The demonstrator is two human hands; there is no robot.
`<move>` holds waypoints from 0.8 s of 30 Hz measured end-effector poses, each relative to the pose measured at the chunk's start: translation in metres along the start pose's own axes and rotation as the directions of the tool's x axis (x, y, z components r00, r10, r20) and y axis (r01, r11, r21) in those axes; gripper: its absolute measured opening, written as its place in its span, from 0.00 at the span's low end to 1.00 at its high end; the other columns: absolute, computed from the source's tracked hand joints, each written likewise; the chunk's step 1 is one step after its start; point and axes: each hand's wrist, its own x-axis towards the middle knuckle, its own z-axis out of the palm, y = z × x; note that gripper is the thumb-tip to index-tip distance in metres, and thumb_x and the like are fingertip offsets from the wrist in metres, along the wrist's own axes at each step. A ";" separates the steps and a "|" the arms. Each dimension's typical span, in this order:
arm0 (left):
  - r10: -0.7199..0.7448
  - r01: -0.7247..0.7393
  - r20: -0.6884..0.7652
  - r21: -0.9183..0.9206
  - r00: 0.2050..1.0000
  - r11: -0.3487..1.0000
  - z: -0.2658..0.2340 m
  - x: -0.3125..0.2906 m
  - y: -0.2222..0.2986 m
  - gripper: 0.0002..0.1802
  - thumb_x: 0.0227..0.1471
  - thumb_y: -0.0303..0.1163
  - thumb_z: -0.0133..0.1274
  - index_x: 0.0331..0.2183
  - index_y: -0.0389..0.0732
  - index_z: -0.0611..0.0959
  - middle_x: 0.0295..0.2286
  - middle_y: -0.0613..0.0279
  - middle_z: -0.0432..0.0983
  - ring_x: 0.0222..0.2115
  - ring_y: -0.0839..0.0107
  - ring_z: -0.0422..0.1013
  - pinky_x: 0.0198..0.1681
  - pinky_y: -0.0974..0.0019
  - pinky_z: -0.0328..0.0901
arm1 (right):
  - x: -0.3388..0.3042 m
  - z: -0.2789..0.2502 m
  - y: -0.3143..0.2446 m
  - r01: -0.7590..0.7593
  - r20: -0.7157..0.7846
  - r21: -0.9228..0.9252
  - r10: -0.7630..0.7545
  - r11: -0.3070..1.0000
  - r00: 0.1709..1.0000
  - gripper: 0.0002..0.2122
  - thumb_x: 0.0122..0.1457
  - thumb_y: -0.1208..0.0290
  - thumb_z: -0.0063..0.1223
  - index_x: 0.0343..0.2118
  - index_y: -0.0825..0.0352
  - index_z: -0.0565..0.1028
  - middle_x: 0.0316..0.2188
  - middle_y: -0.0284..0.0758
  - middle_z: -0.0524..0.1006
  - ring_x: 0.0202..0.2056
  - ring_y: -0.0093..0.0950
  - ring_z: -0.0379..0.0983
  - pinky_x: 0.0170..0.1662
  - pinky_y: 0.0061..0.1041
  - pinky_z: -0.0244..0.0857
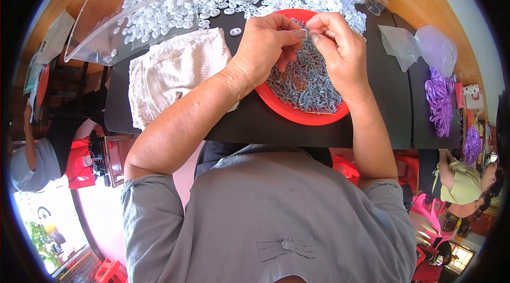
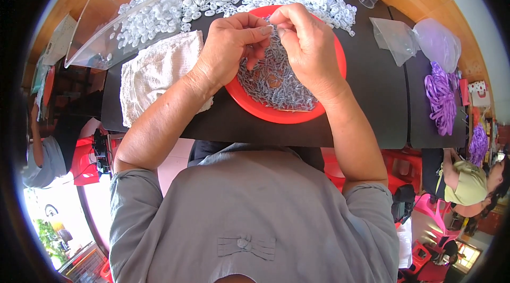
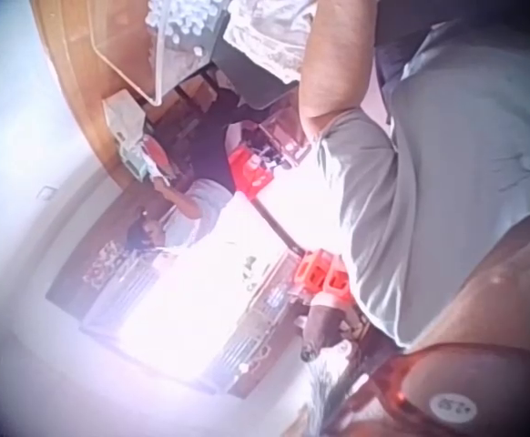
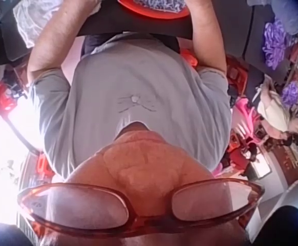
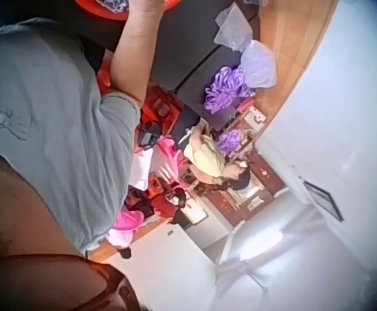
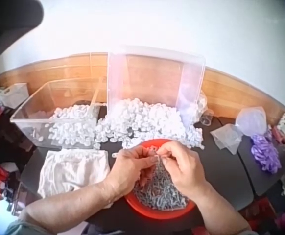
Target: Assembling small plastic parts with metal springs at a workbench.
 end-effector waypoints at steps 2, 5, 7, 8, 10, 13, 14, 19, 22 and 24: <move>0.004 -0.004 0.004 -0.001 1.000 1.000 0.000 0.000 0.000 0.05 0.54 0.26 0.53 0.31 0.33 0.78 0.23 0.62 0.74 0.18 0.77 0.68 0.16 0.75 0.61 | -0.001 0.000 0.002 0.008 0.008 -0.019 -0.008 1.000 1.000 0.07 0.54 0.87 0.48 0.35 0.70 0.71 0.27 0.32 0.76 0.30 0.20 0.73 0.34 0.19 0.67; 0.014 -0.014 0.002 0.008 1.000 1.000 0.000 -0.001 0.000 0.05 0.54 0.26 0.53 0.31 0.33 0.78 0.23 0.62 0.74 0.18 0.77 0.68 0.16 0.75 0.61 | -0.001 0.001 0.003 0.038 0.007 -0.038 -0.038 0.999 0.999 0.07 0.55 0.87 0.49 0.36 0.71 0.72 0.28 0.29 0.75 0.30 0.15 0.72 0.35 0.15 0.66; 0.022 -0.022 -0.008 0.030 1.000 0.999 0.001 -0.001 -0.001 0.05 0.54 0.26 0.54 0.31 0.33 0.77 0.23 0.62 0.74 0.18 0.77 0.68 0.16 0.75 0.61 | -0.002 0.004 0.003 0.059 -0.003 -0.039 -0.060 0.997 0.998 0.07 0.55 0.87 0.48 0.36 0.71 0.71 0.27 0.29 0.75 0.30 0.14 0.71 0.34 0.15 0.65; 0.021 -0.021 -0.008 0.029 1.000 0.999 0.001 -0.001 -0.002 0.05 0.54 0.26 0.54 0.31 0.33 0.77 0.23 0.62 0.74 0.18 0.77 0.68 0.16 0.75 0.61 | -0.003 0.006 0.001 0.053 -0.017 -0.036 -0.054 0.998 0.998 0.07 0.55 0.88 0.48 0.35 0.71 0.71 0.27 0.29 0.75 0.29 0.14 0.71 0.34 0.15 0.65; 0.026 -0.025 -0.040 0.019 0.999 1.000 0.003 -0.003 -0.004 0.05 0.54 0.26 0.53 0.31 0.33 0.78 0.23 0.63 0.74 0.17 0.78 0.68 0.16 0.76 0.60 | -0.005 0.009 -0.001 0.044 -0.029 -0.033 -0.045 0.998 0.999 0.06 0.55 0.88 0.48 0.34 0.71 0.71 0.27 0.29 0.75 0.28 0.14 0.70 0.33 0.15 0.65; 0.050 -0.049 -0.093 0.013 0.994 0.999 0.006 -0.006 -0.003 0.04 0.54 0.25 0.53 0.31 0.34 0.78 0.22 0.64 0.73 0.17 0.79 0.67 0.16 0.76 0.59 | -0.006 0.013 -0.002 0.077 -0.055 -0.071 -0.080 0.995 0.995 0.10 0.50 0.90 0.45 0.33 0.68 0.71 0.26 0.35 0.77 0.28 0.28 0.76 0.32 0.22 0.69; 0.046 -0.045 -0.093 0.010 0.995 0.999 0.007 -0.006 -0.003 0.04 0.54 0.25 0.53 0.31 0.34 0.78 0.22 0.64 0.73 0.17 0.79 0.67 0.16 0.76 0.59 | -0.007 0.016 0.000 0.105 -0.072 -0.061 -0.109 0.993 0.991 0.09 0.52 0.89 0.46 0.33 0.69 0.71 0.26 0.32 0.76 0.27 0.22 0.73 0.31 0.19 0.67; 0.153 -0.145 -0.111 0.082 0.982 0.986 0.005 -0.005 -0.003 0.05 0.52 0.25 0.55 0.30 0.34 0.78 0.20 0.66 0.72 0.17 0.81 0.67 0.15 0.77 0.61 | -0.005 0.017 0.002 0.208 -0.097 -0.109 -0.218 0.972 0.971 0.07 0.54 0.89 0.48 0.33 0.70 0.71 0.27 0.30 0.75 0.28 0.16 0.71 0.32 0.17 0.66; 0.086 -0.086 -0.123 0.004 0.989 0.996 0.005 -0.005 -0.004 0.05 0.53 0.26 0.54 0.31 0.34 0.78 0.21 0.66 0.72 0.17 0.81 0.67 0.16 0.77 0.61 | -0.003 0.015 0.003 0.176 -0.070 -0.165 -0.189 0.970 0.979 0.07 0.55 0.88 0.49 0.34 0.71 0.71 0.29 0.30 0.76 0.30 0.16 0.72 0.35 0.17 0.67; 0.076 -0.077 -0.119 -0.006 0.990 0.997 0.006 -0.005 -0.002 0.05 0.54 0.26 0.54 0.31 0.34 0.78 0.21 0.66 0.72 0.17 0.80 0.67 0.16 0.77 0.60 | -0.002 0.015 0.007 0.038 -0.101 0.024 -0.035 0.999 0.994 0.07 0.55 0.87 0.50 0.36 0.71 0.72 0.31 0.30 0.76 0.32 0.16 0.73 0.38 0.17 0.67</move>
